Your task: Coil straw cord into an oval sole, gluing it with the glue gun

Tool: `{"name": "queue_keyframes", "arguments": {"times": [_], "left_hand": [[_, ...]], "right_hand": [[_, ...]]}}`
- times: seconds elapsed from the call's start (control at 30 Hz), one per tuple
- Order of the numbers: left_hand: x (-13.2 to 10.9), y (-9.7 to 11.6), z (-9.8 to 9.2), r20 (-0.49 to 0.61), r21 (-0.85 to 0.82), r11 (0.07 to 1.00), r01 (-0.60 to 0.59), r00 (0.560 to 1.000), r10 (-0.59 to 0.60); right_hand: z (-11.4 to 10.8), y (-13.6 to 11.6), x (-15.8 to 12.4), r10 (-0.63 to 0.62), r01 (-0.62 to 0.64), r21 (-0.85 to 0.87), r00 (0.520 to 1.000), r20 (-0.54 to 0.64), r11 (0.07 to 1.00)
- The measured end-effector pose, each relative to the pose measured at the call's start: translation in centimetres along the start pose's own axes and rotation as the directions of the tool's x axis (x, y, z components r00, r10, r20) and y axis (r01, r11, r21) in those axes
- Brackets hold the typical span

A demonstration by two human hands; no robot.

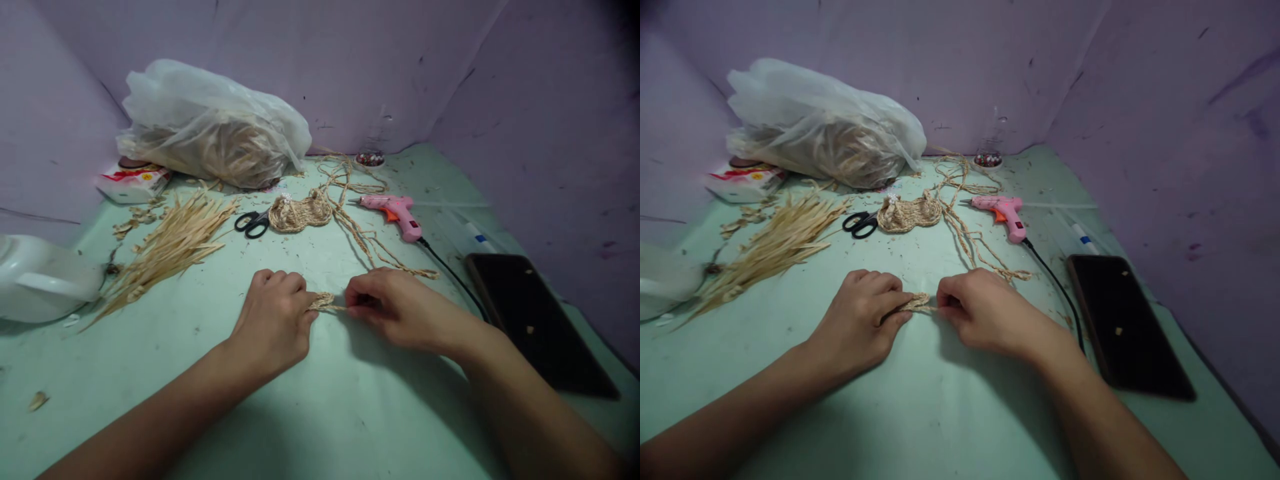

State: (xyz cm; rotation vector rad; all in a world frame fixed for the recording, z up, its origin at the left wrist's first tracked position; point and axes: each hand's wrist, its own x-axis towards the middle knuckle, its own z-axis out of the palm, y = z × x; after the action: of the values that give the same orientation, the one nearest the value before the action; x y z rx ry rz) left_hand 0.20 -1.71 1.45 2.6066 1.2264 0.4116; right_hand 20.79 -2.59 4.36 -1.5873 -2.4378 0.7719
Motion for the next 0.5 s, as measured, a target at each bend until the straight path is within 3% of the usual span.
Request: {"name": "queue_keyframes", "arguments": {"times": [0.2,0.5], "left_hand": [[0.10,0.10,-0.32,0.055,0.014,1.000,-0.009,0.998,0.008],[0.12,-0.25,0.52,-0.096,-0.055,0.998,-0.025,0.995,0.020]], "right_hand": [[0.20,0.02,0.44,0.021,-0.018,0.099,0.999,-0.033,0.995],[0.69,-0.09,0.69,0.075,-0.071,0.046,0.994,-0.081,0.996]]}}
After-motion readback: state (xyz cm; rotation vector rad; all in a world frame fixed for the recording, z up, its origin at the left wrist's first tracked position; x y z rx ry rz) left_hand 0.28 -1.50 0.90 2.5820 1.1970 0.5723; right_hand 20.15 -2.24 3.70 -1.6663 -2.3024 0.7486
